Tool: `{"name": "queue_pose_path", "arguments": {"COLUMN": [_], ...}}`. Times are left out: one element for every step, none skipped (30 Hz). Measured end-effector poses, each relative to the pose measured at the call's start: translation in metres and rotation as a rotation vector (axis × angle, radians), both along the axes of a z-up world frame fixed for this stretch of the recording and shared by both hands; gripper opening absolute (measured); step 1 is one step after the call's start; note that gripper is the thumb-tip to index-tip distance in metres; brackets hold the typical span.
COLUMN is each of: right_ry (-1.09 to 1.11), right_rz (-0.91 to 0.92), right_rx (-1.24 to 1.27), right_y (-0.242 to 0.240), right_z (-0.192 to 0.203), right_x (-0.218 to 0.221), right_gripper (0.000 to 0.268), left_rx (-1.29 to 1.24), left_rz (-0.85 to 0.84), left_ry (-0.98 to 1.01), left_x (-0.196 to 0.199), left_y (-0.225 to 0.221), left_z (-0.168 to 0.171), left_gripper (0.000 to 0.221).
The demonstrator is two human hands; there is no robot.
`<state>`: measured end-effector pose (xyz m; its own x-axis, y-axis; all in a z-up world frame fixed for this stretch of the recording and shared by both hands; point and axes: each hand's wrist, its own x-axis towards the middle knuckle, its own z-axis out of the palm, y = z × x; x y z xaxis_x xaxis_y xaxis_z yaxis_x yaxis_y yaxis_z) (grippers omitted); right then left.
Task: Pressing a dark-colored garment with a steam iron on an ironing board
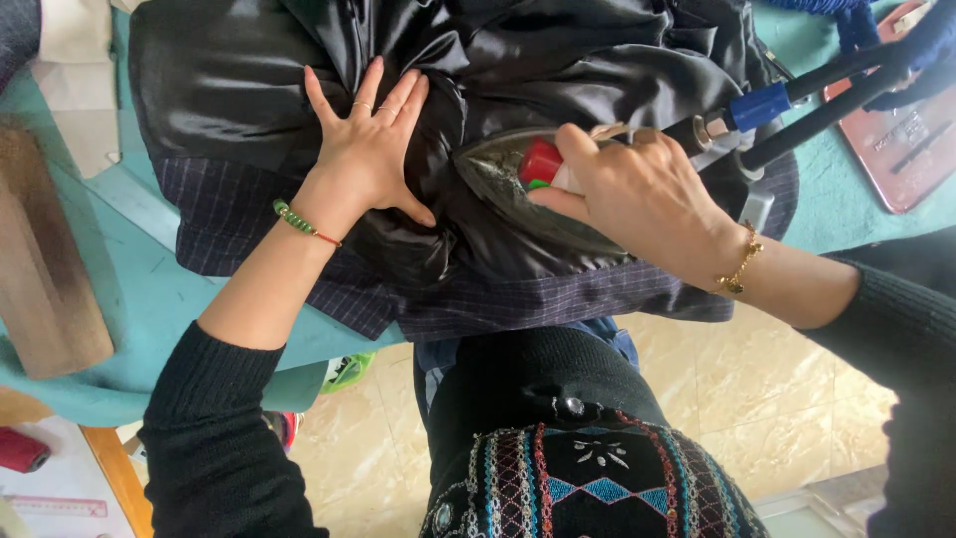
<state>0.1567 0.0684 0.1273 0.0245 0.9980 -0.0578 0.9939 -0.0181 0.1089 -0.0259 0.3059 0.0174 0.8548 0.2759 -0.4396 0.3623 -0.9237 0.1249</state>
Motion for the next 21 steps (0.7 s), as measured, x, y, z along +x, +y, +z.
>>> {"name": "queue_pose_path", "arguments": {"right_ry": [0.001, 0.061, 0.121, 0.122, 0.098, 0.074, 0.075, 0.138, 0.202, 0.204, 0.201, 0.198, 0.199, 0.246, 0.294, 0.292, 0.266, 0.233, 0.224, 0.222, 0.221], "right_rz": [-0.003, 0.012, 0.028, 0.025, 0.054, 0.081, 0.076, 0.063, 0.050, 0.039, 0.051, 0.062, 0.050, -0.027, -0.105, -0.120, -0.197, -0.274, -0.290, -0.314, -0.337], "right_rx": [0.001, -0.010, -0.020, -0.019, -0.065, -0.111, -0.110, -0.166, -0.222, -0.222, -0.193, -0.163, -0.162, -0.197, -0.231, -0.231, -0.221, -0.216, -0.222, -0.219, -0.215], "right_y": [-0.002, -0.005, -0.008, -0.016, -0.025, -0.033, -0.044, -0.056, -0.069, -0.082, -0.096, -0.111, -0.125, -0.140, -0.155, -0.165, -0.175, -0.187, -0.193, -0.197, -0.201], "right_z": [0.002, 0.003, 0.005, 0.007, 0.009, 0.011, 0.012, 0.014, 0.015, 0.020, 0.023, 0.027, 0.030, 0.033, 0.036, 0.038, 0.041, 0.046, 0.047, 0.047, 0.048], "right_x": [-0.001, -0.002, -0.002, -0.002, -0.002, -0.002, -0.001, 0.001, 0.002, 0.005, 0.007, 0.009, 0.012, 0.015, 0.018, 0.019, 0.019, 0.022, 0.024, 0.028, 0.031], "right_gripper": [0.055, 0.051, 0.048, 0.048, 0.048, 0.048, 0.048, 0.049, 0.049, 0.049, 0.049, 0.050, 0.050, 0.045, 0.040, 0.040, 0.042, 0.046, 0.046, 0.049, 0.052], "left_rx": [0.001, -0.002, -0.005, -0.004, -0.001, 0.002, 0.004, -0.003, -0.010, -0.010, -0.020, -0.029, -0.030, -0.070, -0.110, -0.112, 0.030, 0.166, 0.155, 0.377, 0.601], "left_rz": [-0.003, 0.003, 0.009, 0.006, 0.007, 0.006, 0.001, 0.008, 0.014, 0.003, 0.005, 0.005, -0.008, 0.017, 0.042, 0.027, -0.029, -0.078, -0.089, -0.138, -0.185], "left_ry": [0.001, 0.001, 0.000, 0.001, 0.023, 0.044, 0.045, 0.053, 0.061, 0.061, 0.019, -0.023, -0.022, -0.004, 0.016, 0.013, -0.221, -0.463, -0.473, -0.477, -0.478], "left_x": [-0.001, 0.000, 0.000, 0.000, 0.000, 0.001, 0.000, 0.001, 0.003, 0.001, 0.000, -0.002, -0.002, 0.000, 0.002, 0.000, -0.003, -0.004, 0.016, 0.033, 0.049], "left_y": [0.000, 0.001, 0.002, 0.002, 0.002, 0.002, 0.002, 0.002, 0.002, 0.003, 0.003, 0.004, 0.002, 0.001, -0.001, -0.010, -0.020, -0.032, -0.054, -0.076, -0.098], "left_z": [-0.001, -0.003, -0.004, -0.003, -0.002, -0.001, 0.000, 0.002, 0.003, 0.003, 0.002, 0.001, 0.013, 0.025, 0.038, 0.043, 0.048, 0.053, 0.073, 0.094, 0.116], "left_gripper": [0.166, 0.167, 0.168, 0.168, 0.168, 0.168, 0.168, 0.167, 0.166, 0.166, 0.163, 0.161, 0.161, 0.151, 0.142, 0.142, 0.124, 0.110, 0.110, 0.095, 0.080]}}
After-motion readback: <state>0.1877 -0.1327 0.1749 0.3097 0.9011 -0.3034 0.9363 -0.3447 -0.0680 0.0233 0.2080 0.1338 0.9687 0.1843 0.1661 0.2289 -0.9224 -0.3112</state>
